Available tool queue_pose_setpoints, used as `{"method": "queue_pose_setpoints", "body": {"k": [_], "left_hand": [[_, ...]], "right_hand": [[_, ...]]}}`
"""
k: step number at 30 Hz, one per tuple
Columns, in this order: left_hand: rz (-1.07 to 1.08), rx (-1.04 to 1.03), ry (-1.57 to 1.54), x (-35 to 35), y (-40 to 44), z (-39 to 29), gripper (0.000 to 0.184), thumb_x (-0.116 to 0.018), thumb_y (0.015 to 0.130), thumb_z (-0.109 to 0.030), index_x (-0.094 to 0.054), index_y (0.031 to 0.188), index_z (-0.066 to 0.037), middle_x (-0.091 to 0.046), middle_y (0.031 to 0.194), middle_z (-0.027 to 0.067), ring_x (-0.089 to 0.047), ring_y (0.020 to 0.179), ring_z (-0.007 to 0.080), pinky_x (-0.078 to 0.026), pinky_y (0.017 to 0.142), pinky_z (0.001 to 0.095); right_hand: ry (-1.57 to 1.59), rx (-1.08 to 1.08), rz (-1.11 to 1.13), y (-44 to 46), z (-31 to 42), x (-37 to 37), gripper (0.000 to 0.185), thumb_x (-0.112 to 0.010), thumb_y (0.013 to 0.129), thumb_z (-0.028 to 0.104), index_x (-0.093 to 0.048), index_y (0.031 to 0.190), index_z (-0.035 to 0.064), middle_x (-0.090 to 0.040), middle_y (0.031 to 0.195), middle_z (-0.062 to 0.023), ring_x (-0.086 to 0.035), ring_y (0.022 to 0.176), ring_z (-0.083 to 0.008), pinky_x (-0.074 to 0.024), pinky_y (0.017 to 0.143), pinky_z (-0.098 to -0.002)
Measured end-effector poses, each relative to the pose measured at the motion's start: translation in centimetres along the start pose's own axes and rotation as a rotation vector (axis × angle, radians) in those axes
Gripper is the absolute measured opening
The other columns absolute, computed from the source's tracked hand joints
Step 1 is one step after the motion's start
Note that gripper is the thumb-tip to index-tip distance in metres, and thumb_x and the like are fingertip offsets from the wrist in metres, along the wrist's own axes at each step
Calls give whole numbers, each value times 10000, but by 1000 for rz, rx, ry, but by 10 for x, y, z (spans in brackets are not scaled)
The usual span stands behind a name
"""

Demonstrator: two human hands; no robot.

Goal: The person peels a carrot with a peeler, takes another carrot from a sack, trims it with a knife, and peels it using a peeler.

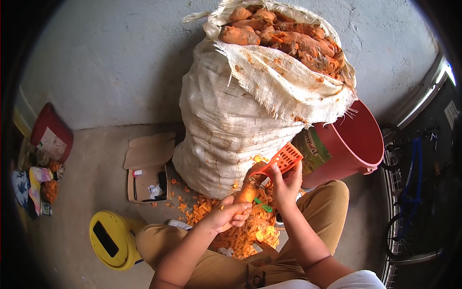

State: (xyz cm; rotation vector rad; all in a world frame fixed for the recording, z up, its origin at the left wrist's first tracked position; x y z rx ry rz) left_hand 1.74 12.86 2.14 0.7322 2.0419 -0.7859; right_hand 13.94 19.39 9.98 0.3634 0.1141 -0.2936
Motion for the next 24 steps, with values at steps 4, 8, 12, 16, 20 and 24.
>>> {"method": "queue_pose_setpoints", "body": {"k": [4, 8, 12, 16, 20, 24], "left_hand": [[11, 12, 22, -5, -2, -1, 97, -477, 838, -98, -417, 895, -50, -434, 707, 14, -346, 465, 7, -272, 399, 144], [-26, 27, -10, 5, -6, 1, 82, -481, 838, -107, -436, 865, -44, -440, 699, 21, -356, 473, 13, -273, 397, 150], [-92, 43, -55, 16, -2, 5, 78, -503, 830, -119, -474, 875, -62, -431, 656, -15, -348, 474, 11, -257, 387, 152], [-51, 25, -95, 11, 4, 9, 75, -498, 831, -120, -464, 867, -63, -441, 675, 2, -356, 477, 19, -262, 388, 152], [-95, -41, -54, 14, 6, 2, 81, -493, 833, -120, -438, 863, -68, -442, 691, 23, -361, 486, 27, -269, 397, 153], [-80, -27, -68, 18, 7, 8, 84, -491, 832, -118, -436, 872, -69, -424, 675, 14, -360, 487, 29, -266, 402, 153]], "right_hand": [[-200, 90, 24, 0, 5, 8, 313, -571, 786, 44, -381, 1028, -15, -509, 907, -76, -515, 814, -115, -424, 715, -232], [-129, 347, -257, 34, 50, 45, 338, -555, 799, 56, -372, 1077, -8, -508, 896, -86, -521, 789, -136, -439, 683, -232], [-82, 234, -192, 55, 64, 44, 310, -534, 812, 52, -380, 1076, 1, -509, 899, -83, -521, 766, -124, -456, 664, -224], [-275, 145, 142, 6, 16, -12, 329, -601, 782, 126, -415, 1011, -22, -554, 882, -115, -539, 795, -156, -440, 714, -289], [-360, -34, 125, -16, -30, -14, 280, -601, 765, 76, -411, 946, -23, -554, 830, -129, -556, 737, -186, -444, 644, -290], [-614, 222, 46, 1, -13, -7, 284, -632, 744, 110, -427, 888, -23, -557, 727, -153, -563, 618, -239, -434, 547, -310]]}}
Point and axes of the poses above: each hand's wrist, its own y-axis towards the middle knuckle, its own x-axis out of the back of the hand, z = x × y, the point moved 8 cm from there along y, towards the middle knuckle
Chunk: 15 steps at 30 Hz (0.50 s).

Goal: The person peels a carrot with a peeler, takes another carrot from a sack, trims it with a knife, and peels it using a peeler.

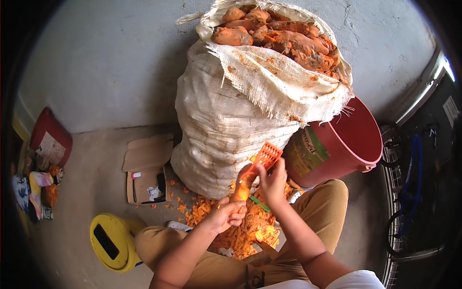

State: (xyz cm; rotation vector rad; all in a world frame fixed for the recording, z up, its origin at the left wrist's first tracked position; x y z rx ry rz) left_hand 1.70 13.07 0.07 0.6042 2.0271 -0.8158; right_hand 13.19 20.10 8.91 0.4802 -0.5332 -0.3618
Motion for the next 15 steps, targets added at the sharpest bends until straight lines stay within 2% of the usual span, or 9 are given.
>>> {"method": "queue_pose_setpoints", "body": {"k": [3, 4, 5, 7, 8, 11, 15], "left_hand": [[20, 11, -38, -9, 0, 0, 102, -494, 830, -123, -430, 881, -62, -420, 670, 12, -357, 486, 29, -264, 404, 155], [30, -20, -25, -11, -1, -4, 121, -495, 830, -134, -425, 885, -52, -425, 672, 14, -355, 486, 29, -263, 405, 158], [49, -11, -46, -14, -1, -3, 113, -498, 831, -135, -430, 878, -59, -428, 674, 8, -353, 483, 23, -263, 404, 155], [86, 6, -75, -21, -3, -4, 97, -503, 831, -139, -441, 864, -73, -435, 678, -6, -348, 479, 13, -265, 403, 147], [92, -4, -65, -23, -3, -6, 92, -496, 837, -141, -446, 870, -70, -435, 681, -6, -345, 483, 13, -266, 404, 146], [92, -12, -56, -23, -4, -10, 90, -494, 839, -144, -450, 862, -70, -437, 681, -4, -348, 485, 13, -267, 404, 146], [66, -19, -49, -19, -6, -12, 95, -498, 839, -154, -454, 859, -73, -440, 684, 0, -355, 483, 11, -267, 397, 146]], "right_hand": [[103, 24, -3, 12, -4, 7, 302, -633, 743, 92, -426, 930, -24, -554, 743, -143, -566, 615, -231, -440, 558, -301], [99, 107, -66, 15, 7, 14, 297, -629, 746, 79, -426, 934, -28, -566, 765, -131, -577, 643, -189, -453, 576, -283], [225, 41, -146, 19, 8, 20, 270, -617, 759, 68, -428, 926, -27, -575, 786, -107, -574, 672, -133, -466, 590, -246], [444, -129, -108, 25, -6, 12, 242, -592, 778, 59, -425, 927, -32, -575, 801, -96, -570, 695, -104, -477, 598, -224], [412, -140, -97, 27, -4, 12, 203, -564, 797, 46, -425, 923, -31, -574, 809, -87, -564, 698, -90, -483, 595, -218], [600, -217, -115, 31, -5, 8, 173, -544, 810, 45, -427, 917, -25, -574, 815, -80, -563, 709, -80, -480, 594, -212], [533, -250, -131, 32, -13, -1, 139, -514, 837, 84, -435, 894, -14, -554, 788, -49, -516, 637, -48, -474, 538, -195]]}}
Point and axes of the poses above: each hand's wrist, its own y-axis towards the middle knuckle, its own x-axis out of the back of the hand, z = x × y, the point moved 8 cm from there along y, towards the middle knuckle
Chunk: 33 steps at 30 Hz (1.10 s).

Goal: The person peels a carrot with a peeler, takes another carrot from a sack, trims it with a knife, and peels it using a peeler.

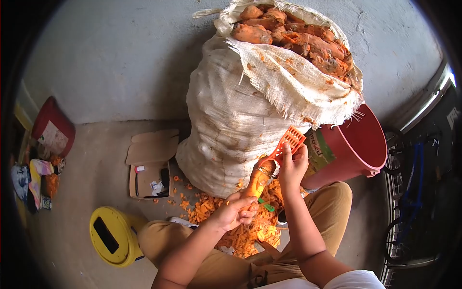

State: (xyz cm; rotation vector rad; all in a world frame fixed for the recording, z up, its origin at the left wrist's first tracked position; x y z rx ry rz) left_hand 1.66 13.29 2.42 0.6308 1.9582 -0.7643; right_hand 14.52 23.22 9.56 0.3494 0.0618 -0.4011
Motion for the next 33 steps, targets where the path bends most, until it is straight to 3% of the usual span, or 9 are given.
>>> {"method": "queue_pose_setpoints", "body": {"k": [5, 9, 16, 19, 24, 26, 28, 29, 33], "left_hand": [[19, 26, -52, 2, -5, -2, 90, -498, 839, -163, -456, 862, -87, -440, 694, 3, -354, 481, 11, -262, 391, 140], [31, 30, -64, 3, -5, -2, 79, -498, 840, -172, -459, 865, -108, -443, 704, 8, -350, 480, 10, -264, 393, 139], [63, 29, -58, 0, -5, 0, 92, -496, 847, -198, -453, 885, -127, -449, 725, 23, -339, 474, 10, -263, 396, 145], [62, 13, -30, 0, -5, -2, 109, -501, 846, -216, -445, 900, -138, -448, 739, 27, -340, 477, 13, -261, 401, 146], [17, -2, -68, 12, 0, -2, 154, -504, 844, -260, -432, 931, -154, -425, 732, 23, -338, 490, 16, -262, 418, 143], [18, -9, -119, 19, 1, -4, 163, -488, 853, -270, -425, 950, -154, -404, 708, 23, -331, 496, 19, -271, 433, 146], [23, -13, -97, 9, -1, -8, 188, -478, 857, -284, -427, 979, -150, -395, 702, 12, -325, 495, 21, -259, 429, 146], [30, -9, -100, 7, -2, -9, 195, -476, 857, -287, -427, 988, -150, -396, 703, 11, -324, 494, 21, -256, 428, 146], [55, -40, -97, 12, -4, -11, 226, -473, 858, -298, -424, 1019, -147, -406, 711, 9, -326, 492, 22, -245, 424, 149]], "right_hand": [[52, 32, 8, -4, 8, -5, 109, -502, 841, 67, -429, 866, -10, -532, 700, -25, -491, 568, -47, -426, 509, -190], [-335, 473, 46, -21, 24, -2, 149, -477, 855, 82, -402, 962, 10, -528, 797, -39, -505, 620, -48, -443, 505, -190], [227, -51, -153, -23, -7, 13, 100, -450, 876, 115, -412, 907, 28, -511, 810, -13, -479, 643, -49, -417, 553, -181], [277, -26, -140, -27, 2, 12, 113, -447, 878, 118, -398, 931, 31, -504, 807, -13, -472, 634, -49, -418, 548, -184], [37, 445, -120, -50, 42, 12, 216, -418, 885, 131, -322, 1062, 50, -498, 805, -32, -480, 627, -68, -428, 522, -186], [75, 220, -10, -53, 31, -2, 220, -413, 882, 101, -324, 1074, 42, -499, 877, -46, -481, 648, -62, -422, 541, -180], [-164, 199, 56, -47, 17, -13, 180, -452, 864, 94, -362, 988, -1, -499, 831, -59, -487, 661, -72, -440, 552, -204], [-46, 18, 51, -47, 2, -12, 125, -453, 870, 113, -392, 924, 18, -489, 778, -34, -466, 612, -52, -430, 505, -194], [75, -105, -192, -27, -22, 23, 116, -434, 887, 161, -389, 872, 55, -467, 710, 3, -447, 575, -45, -413, 489, -182]]}}
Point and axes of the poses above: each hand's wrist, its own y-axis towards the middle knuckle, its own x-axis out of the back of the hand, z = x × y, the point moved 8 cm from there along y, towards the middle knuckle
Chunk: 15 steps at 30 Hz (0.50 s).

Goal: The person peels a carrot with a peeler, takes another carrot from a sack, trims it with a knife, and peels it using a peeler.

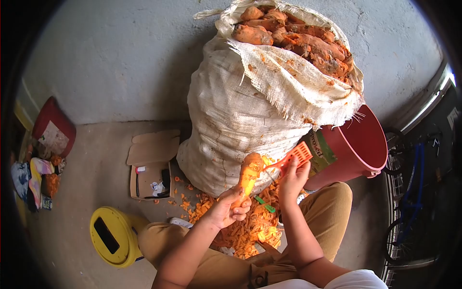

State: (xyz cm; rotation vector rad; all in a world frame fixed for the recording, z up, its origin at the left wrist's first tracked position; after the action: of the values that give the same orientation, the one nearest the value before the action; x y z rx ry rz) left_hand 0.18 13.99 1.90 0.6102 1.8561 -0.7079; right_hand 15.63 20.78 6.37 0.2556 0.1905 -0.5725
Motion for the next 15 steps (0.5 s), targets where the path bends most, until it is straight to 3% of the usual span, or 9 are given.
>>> {"method": "queue_pose_setpoints", "body": {"k": [5, 7, 8, 12, 15], "left_hand": [[-21, 28, 78, -5, 2, 4, 205, -496, 851, -263, -422, 1006, -150, -415, 720, 13, -336, 503, 25, -253, 429, 149], [-26, 52, 93, -3, 3, 10, 200, -508, 846, -245, -420, 1001, -152, -418, 724, 14, -340, 510, 26, -257, 431, 148], [-37, 56, 62, -2, 2, 10, 167, -517, 843, -221, -430, 969, -154, -420, 727, 15, -345, 520, 27, -263, 432, 149], [-78, 44, 83, 13, 4, 17, 202, -488, 853, -213, -442, 1026, -120, -414, 715, 15, -339, 502, 28, -260, 425, 149], [-76, 63, 63, 13, 2, 22, 270, -469, 858, -217, -430, 1090, -86, -404, 699, 11, -331, 485, 25, -256, 416, 149]], "right_hand": [[98, -105, 213, -18, 8, -29, 121, -475, 870, 172, -440, 906, 62, -494, 704, 22, -448, 562, -28, -377, 463, -168], [-198, 50, 272, -28, 5, -36, 134, -486, 864, 157, -438, 902, 37, -520, 732, 4, -472, 583, -43, -402, 481, -183], [-375, 131, 225, -26, 8, -33, 190, -523, 832, 143, -422, 836, -17, -526, 683, -139, -516, 547, -187, -421, 514, -303], [-618, 466, 132, -12, 21, -30, 181, -525, 820, 117, -407, 792, -17, -483, 623, -163, -497, 541, -256, -401, 509, -323], [-421, 612, -228, 35, 59, 7, 127, -499, 846, 105, -412, 822, 16, -517, 707, -58, -489, 571, -119, -417, 491, -258]]}}
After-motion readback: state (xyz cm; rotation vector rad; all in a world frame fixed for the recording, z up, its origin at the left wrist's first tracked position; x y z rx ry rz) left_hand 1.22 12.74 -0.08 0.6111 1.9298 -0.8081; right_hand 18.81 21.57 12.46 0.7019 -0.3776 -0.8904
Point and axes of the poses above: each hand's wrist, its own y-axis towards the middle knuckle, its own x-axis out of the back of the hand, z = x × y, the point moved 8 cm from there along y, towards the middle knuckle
